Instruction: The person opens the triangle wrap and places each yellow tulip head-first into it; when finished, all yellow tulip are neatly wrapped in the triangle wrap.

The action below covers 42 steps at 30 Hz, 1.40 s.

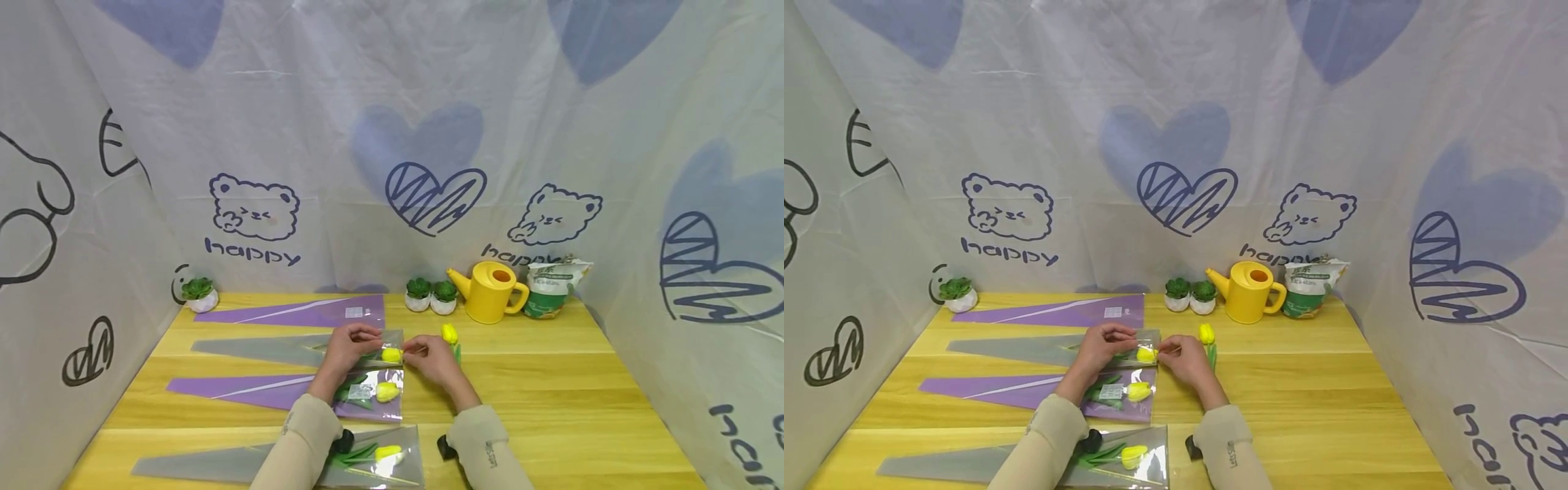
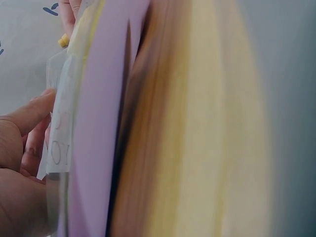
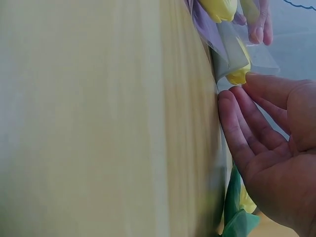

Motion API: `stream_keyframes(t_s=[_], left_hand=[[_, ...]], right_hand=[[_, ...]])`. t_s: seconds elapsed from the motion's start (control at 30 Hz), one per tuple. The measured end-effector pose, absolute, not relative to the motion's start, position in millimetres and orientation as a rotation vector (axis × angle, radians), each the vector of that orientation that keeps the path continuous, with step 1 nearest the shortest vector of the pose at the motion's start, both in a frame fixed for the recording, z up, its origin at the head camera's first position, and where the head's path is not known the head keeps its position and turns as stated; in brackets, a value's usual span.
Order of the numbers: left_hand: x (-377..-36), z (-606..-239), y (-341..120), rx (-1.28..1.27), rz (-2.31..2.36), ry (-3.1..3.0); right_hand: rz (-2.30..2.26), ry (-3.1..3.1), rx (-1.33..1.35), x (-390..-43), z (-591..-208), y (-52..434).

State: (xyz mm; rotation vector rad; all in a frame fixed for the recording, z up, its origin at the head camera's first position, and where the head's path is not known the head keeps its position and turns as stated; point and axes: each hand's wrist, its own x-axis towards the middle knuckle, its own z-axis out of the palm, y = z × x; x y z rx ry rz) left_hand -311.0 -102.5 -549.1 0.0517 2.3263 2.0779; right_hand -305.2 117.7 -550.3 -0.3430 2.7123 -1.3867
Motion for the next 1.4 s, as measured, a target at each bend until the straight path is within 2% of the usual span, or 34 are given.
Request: stream_keyframes(t_s=[1.4], left_hand=[[-311.3,-551.5,-104.1,0.066,2.047,2.374]], right_hand=[[-1.427,2.683,-0.359,-305.5,-552.7,111.4]])
